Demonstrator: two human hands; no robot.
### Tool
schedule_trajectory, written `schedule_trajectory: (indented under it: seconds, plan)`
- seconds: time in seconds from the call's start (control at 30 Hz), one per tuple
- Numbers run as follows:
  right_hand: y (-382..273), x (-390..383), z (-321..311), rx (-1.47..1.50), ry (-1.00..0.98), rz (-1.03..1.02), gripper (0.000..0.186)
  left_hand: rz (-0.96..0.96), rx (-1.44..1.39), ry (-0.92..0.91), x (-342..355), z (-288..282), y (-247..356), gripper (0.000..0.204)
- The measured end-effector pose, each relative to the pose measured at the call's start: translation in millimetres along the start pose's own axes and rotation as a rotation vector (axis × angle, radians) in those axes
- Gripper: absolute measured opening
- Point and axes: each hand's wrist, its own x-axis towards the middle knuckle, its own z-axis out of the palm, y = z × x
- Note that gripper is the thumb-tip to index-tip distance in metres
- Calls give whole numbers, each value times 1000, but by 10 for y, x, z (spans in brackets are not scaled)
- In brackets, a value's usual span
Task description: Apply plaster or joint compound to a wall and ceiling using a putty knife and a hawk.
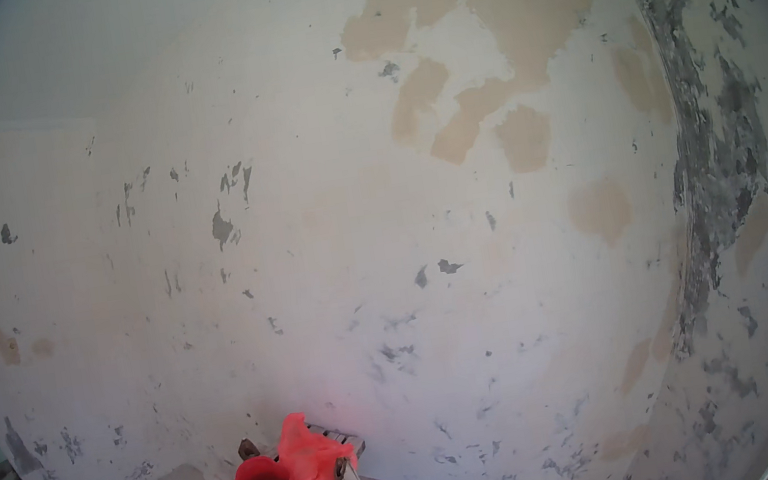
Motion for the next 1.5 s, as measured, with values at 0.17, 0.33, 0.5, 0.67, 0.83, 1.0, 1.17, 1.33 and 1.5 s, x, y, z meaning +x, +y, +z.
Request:
schedule_trajectory:
  seconds: [0.17,0.33,0.5,0.67,0.83,1.0,1.17,1.33,1.5]
  plan:
    - [994,-6,-606,-12,-23,-125,12,-177,36,85,75,70,-705,41]
    - [1510,-401,-780,353,-92,-205,18,-352,117,214,-186,314,-1214,40]
    - [831,-1482,-572,417,29,-6,28,-505,223,396,-854,768,-1308,39]
    - [668,-1775,-205,477,36,-29,27,-608,357,529,-1194,1026,-1059,39]
    - [674,-2081,249,537,49,-17,26,-713,492,697,-1647,1293,-646,40]
    - [694,-2321,467,582,103,-18,25,-841,588,850,-2048,1507,-488,42]
    - [740,-2518,519,651,158,-10,25,-837,794,958,-2113,1960,-402,32]
    - [804,-2712,480,724,193,33,24,-968,697,186,-1271,3028,-270,24]
    - [829,-2856,287,777,195,86,23,-726,214,-489,-1038,3641,-433,27]
